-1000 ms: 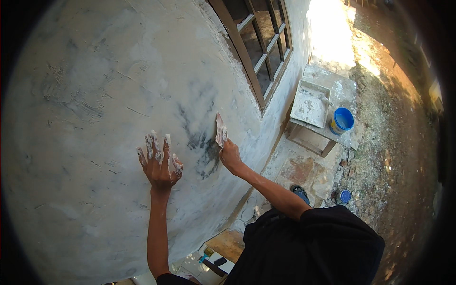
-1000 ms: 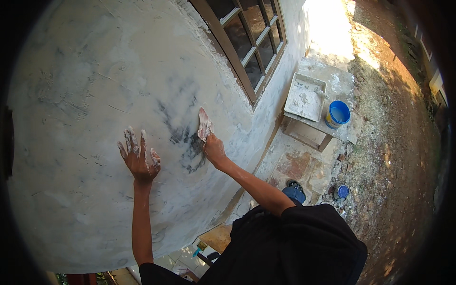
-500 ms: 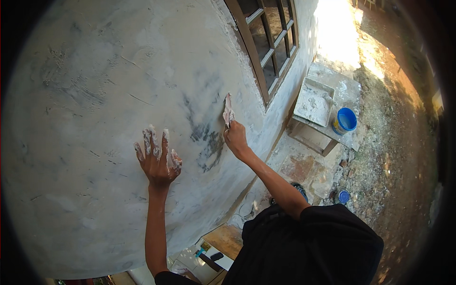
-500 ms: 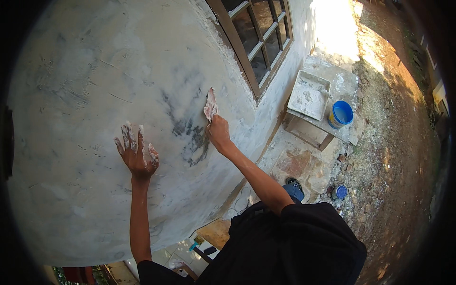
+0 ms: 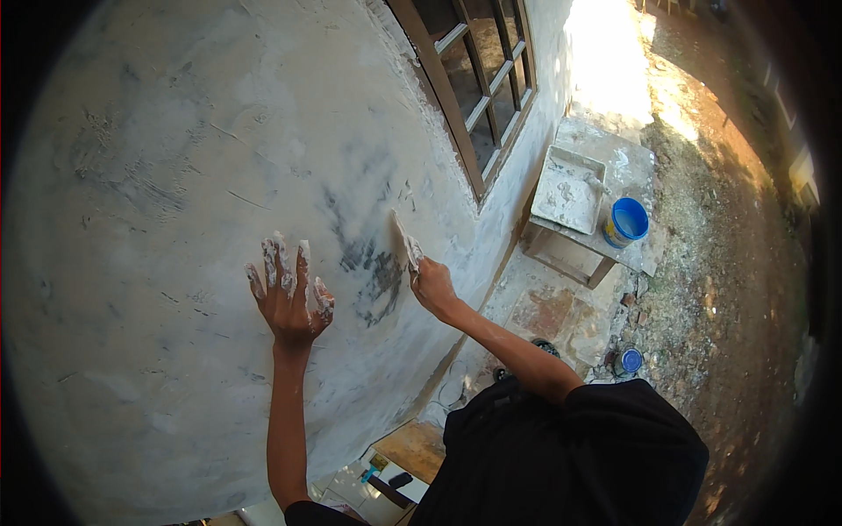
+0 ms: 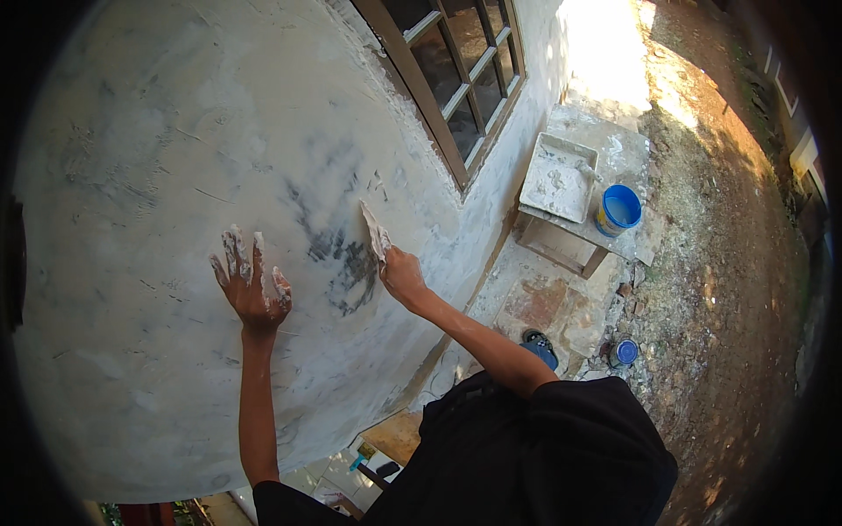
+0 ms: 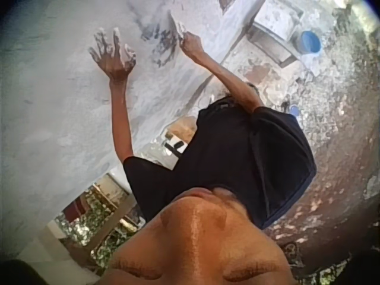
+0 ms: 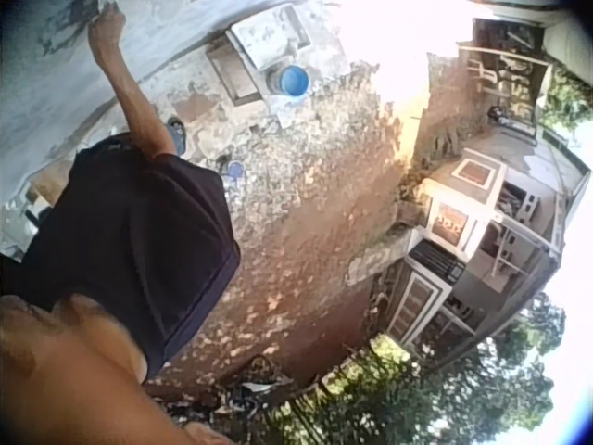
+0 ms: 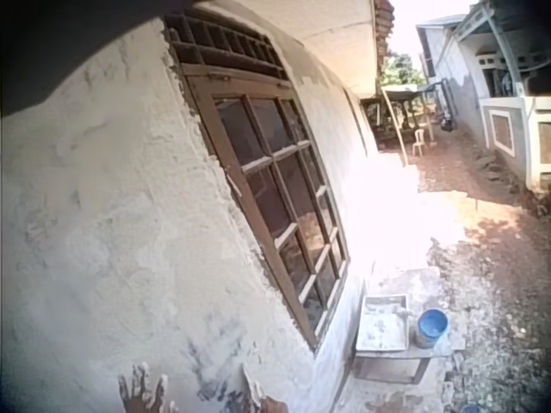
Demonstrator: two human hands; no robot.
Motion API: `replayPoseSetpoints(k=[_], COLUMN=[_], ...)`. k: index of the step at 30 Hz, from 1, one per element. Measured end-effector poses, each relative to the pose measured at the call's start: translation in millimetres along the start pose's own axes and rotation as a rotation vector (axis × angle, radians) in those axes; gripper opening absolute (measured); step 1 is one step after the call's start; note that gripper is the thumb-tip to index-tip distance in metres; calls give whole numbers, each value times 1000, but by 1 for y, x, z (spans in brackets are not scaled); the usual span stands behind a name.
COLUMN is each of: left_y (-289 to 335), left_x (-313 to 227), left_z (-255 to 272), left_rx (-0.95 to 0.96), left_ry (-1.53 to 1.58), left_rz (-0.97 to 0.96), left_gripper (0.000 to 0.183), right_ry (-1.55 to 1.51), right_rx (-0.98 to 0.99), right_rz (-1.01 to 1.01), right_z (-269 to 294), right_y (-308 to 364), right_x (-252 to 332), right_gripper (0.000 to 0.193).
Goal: The person applies plaster to an exterior wall using a putty knife.
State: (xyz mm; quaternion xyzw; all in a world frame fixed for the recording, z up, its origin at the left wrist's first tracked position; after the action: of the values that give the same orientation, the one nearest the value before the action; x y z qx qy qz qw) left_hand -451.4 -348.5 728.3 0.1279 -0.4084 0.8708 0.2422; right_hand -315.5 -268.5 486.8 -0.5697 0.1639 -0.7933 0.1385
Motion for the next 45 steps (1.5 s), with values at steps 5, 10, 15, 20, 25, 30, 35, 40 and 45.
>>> replayPoseSetpoints(k=[5, 10, 15, 20, 25, 30, 35, 40, 45], left_y=[-2, -1, 1, 1, 1, 2, -2, -7, -1], left_x=[-2, -4, -2, -2, -5, -3, -3, -6, -7], left_z=[-4, -2, 0, 0, 0, 2, 0, 4, -1], left_rx=[-2, 19, 27, 3, 3, 9, 6, -3, 33], left_ry=[25, 14, 19, 30, 56, 55, 33, 29, 57], left_rz=[-19, 15, 23, 0, -24, 30, 23, 13, 13], left_gripper=[50, 49, 49, 49, 50, 49, 49, 49, 48], right_ry=[76, 62, 46, 218, -31, 55, -3, 35, 11], right_rx=[6, -54, -141, -271, -342, -76, -65, -277, -294], right_rz=[-4, -67, -162, -53, 154, 164, 192, 11, 158], right_z=[-12, -19, 22, 47, 34, 20, 0, 47, 34], right_y=[-11, -10, -15, -54, -60, -36, 2, -46, -63], right_x=[-10, -7, -23, -43, -43, -27, 1, -37, -29], right_gripper=[6, 5, 9, 12, 11, 18, 29, 18, 10])
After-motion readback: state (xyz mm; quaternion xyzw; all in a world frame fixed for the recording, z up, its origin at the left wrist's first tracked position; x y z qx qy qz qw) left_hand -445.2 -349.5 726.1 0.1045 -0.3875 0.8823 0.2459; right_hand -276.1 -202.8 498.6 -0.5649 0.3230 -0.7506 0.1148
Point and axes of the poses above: each hand's wrist, its own y-axis away from the middle knuckle, its own z-axis out of the back of the hand, x = y × z, the point moved 3 cm from there along -y, towards the middle knuckle, and after that the axes turned 1 degree about x, right-handed, at the moved point
